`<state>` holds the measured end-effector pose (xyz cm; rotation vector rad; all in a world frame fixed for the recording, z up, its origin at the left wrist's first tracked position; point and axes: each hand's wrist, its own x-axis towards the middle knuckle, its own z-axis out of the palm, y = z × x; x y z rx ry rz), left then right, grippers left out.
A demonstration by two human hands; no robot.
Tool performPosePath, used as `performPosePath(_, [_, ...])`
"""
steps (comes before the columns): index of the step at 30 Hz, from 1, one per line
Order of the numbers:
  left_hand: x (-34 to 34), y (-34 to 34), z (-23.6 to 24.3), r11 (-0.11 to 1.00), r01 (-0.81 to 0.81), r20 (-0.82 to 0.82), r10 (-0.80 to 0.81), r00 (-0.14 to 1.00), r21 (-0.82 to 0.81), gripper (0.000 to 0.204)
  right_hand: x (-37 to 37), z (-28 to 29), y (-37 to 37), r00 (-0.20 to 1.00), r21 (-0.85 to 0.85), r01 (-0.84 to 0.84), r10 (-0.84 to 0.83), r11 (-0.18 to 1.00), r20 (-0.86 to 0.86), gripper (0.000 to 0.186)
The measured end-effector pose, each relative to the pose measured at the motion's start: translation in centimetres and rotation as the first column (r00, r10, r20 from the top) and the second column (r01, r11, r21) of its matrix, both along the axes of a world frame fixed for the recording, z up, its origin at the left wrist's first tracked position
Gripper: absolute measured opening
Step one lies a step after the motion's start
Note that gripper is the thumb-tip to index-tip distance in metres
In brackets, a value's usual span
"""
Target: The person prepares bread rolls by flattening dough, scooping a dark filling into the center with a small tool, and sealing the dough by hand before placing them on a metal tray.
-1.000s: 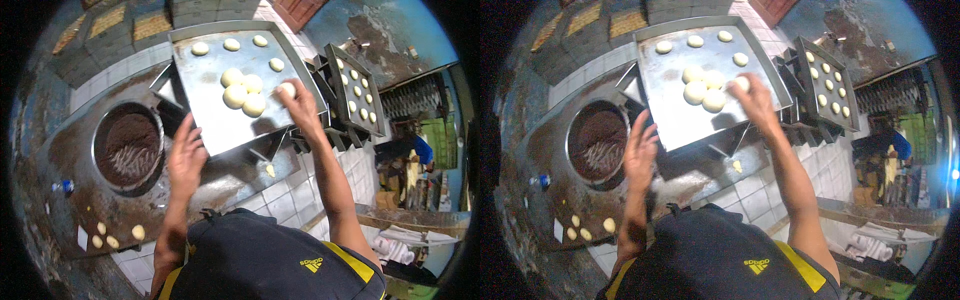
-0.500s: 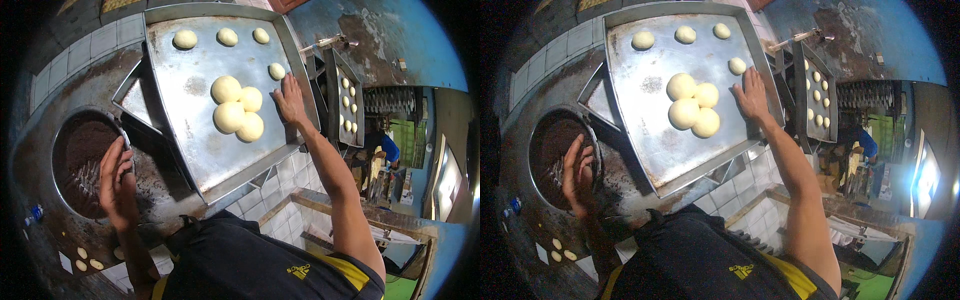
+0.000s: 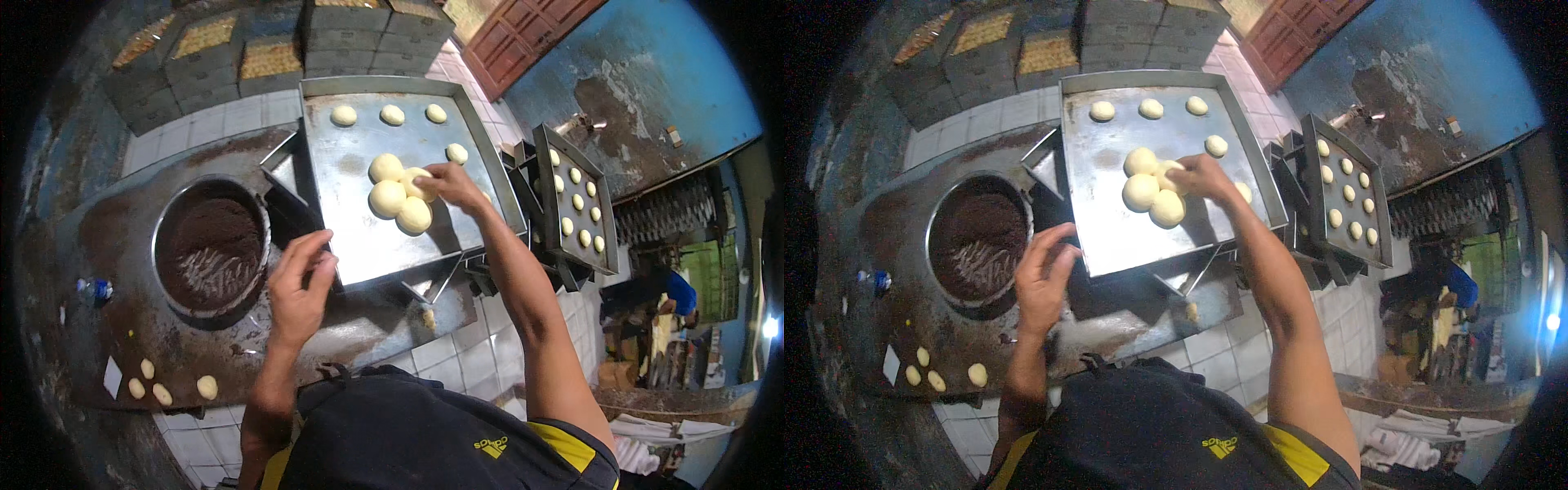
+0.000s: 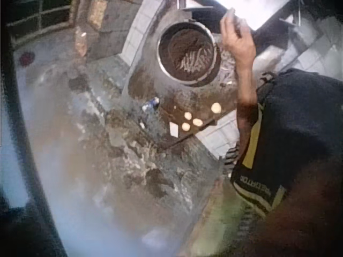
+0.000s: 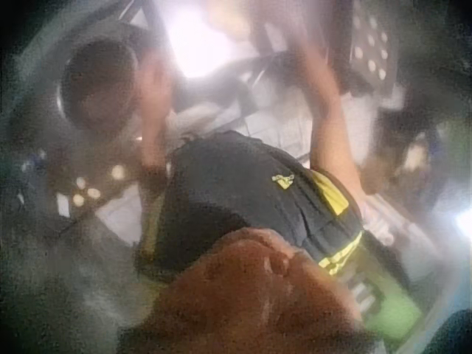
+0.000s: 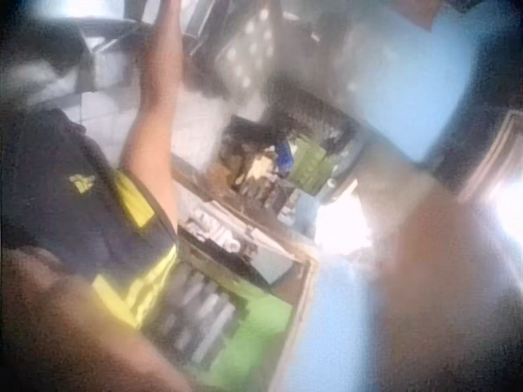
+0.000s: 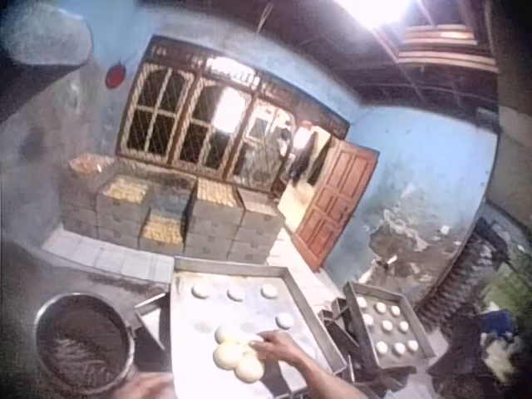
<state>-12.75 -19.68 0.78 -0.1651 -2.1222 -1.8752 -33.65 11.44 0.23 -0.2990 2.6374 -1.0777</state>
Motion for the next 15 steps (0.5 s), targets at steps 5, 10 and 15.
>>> performPosePath(5, [3.7, 8.1, 1.3, 0.983, 0.075, -0.008, -0.075, 0.997, 0.170, 0.026, 8.9, 9.0, 3.0, 0.833, -0.090, 0.177, -0.198, 0.980, -0.517, 0.027])
performPosePath(10, [6.2, 18.5, -0.5, 0.804, 0.041, -0.021, -0.035, 0.999, 0.594, 0.040, 24.8, 7.5, 0.8, 0.655, -0.024, -0.133, 0.070, 0.991, -0.753, 0.028])
performPosePath(15, [12.0, 22.8, -3.0, 0.923, -0.017, 0.155, -0.047, 0.987, 0.383, 0.056, 34.2, 1.7, 3.4, 0.832, -0.383, 0.054, -0.253, 0.922, -0.493, 0.023])
